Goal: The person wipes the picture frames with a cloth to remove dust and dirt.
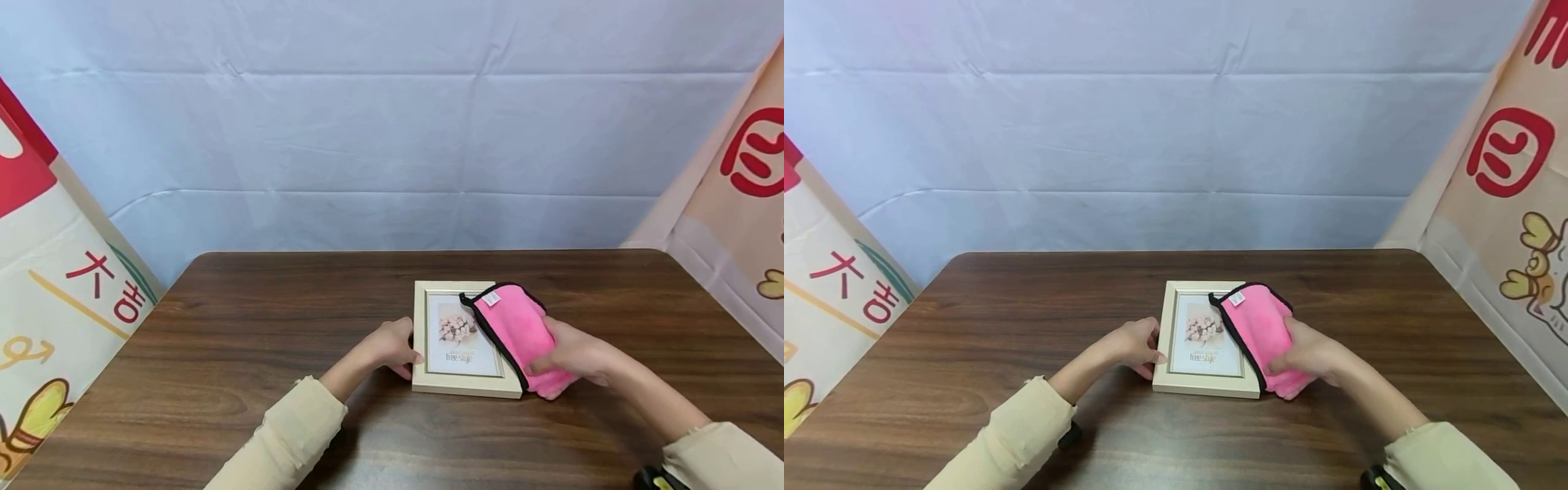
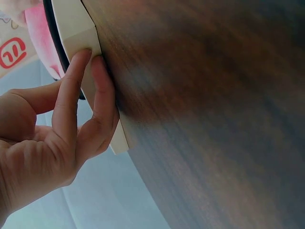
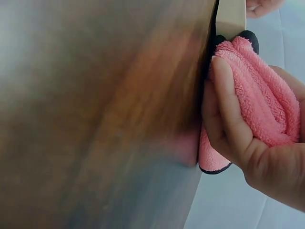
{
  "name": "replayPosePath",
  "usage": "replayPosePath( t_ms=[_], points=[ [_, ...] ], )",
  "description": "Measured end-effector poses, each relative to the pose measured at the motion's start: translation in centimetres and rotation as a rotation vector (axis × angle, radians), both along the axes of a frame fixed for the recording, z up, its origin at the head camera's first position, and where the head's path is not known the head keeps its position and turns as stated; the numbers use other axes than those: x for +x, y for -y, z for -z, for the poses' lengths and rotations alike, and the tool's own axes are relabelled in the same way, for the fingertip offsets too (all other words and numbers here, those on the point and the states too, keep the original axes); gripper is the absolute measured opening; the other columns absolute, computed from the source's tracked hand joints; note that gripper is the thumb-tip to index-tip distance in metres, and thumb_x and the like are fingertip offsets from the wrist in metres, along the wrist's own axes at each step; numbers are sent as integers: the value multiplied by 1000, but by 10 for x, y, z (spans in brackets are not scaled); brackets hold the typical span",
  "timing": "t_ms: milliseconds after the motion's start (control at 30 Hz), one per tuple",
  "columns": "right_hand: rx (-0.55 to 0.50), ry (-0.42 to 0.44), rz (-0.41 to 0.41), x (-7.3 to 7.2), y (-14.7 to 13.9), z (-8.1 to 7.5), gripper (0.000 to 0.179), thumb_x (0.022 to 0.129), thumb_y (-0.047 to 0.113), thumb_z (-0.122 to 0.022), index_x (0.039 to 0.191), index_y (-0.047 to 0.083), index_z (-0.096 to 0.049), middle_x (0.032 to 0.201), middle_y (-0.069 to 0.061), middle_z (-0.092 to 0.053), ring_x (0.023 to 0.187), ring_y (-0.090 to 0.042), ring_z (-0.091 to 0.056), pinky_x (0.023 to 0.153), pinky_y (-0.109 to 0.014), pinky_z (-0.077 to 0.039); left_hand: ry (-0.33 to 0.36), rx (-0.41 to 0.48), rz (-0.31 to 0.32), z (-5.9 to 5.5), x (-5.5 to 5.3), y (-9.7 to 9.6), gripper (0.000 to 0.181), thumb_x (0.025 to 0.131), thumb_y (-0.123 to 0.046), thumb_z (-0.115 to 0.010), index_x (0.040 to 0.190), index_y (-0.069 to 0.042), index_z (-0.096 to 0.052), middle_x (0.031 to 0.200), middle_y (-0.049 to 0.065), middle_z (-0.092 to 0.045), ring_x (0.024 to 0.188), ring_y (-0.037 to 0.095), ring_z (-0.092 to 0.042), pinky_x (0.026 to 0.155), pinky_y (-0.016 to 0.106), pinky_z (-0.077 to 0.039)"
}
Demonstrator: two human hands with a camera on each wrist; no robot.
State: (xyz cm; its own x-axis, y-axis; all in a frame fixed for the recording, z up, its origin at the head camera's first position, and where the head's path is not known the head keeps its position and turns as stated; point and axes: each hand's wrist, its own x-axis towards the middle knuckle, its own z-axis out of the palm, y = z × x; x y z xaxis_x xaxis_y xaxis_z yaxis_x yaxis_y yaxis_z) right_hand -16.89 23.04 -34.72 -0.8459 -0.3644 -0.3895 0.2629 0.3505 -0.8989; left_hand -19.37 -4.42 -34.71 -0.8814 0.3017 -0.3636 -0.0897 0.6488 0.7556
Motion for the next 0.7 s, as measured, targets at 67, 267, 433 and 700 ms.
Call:
replayPosePath(
  t_ms=[67, 267, 433, 700],
  points=[
    [5, 8, 11, -8, 0, -1, 78, 73, -3, -66, 128, -8, -11, 84, -21, -52, 64, -33, -64, 58, -48, -55, 1, -3, 0, 0, 0, 0, 22, 80, 7, -64, 95, 4, -48, 85, 17, -52, 58, 26, -64, 48, 28, -54],
    [6, 38, 24, -34, 0, -2, 76, 77, -3, -64, 129, -7, -10, 82, -22, -56, 67, -34, -65, 60, -47, -55, 1, 4, 0, 1, -1, 1, 22, 80, 8, -64, 94, 4, -48, 83, 16, -51, 57, 25, -63, 48, 28, -54],
    [9, 35, 41, -48, -2, -3, 71, 78, -3, -63, 127, -6, -12, 78, -21, -59, 67, -33, -65, 61, -47, -55, -7, 11, 9, 2, 0, 1, 22, 79, 9, -64, 93, 4, -48, 83, 16, -51, 58, 26, -63, 48, 27, -54],
    [-11, 7, 19, -51, -4, -3, 63, 78, -2, -63, 121, -7, -18, 78, -20, -60, 69, -33, -65, 62, -46, -55, -7, 11, 12, 1, 1, 1, 22, 80, 8, -64, 92, 4, -47, 82, 17, -51, 58, 27, -64, 48, 27, -54]
  ],
)
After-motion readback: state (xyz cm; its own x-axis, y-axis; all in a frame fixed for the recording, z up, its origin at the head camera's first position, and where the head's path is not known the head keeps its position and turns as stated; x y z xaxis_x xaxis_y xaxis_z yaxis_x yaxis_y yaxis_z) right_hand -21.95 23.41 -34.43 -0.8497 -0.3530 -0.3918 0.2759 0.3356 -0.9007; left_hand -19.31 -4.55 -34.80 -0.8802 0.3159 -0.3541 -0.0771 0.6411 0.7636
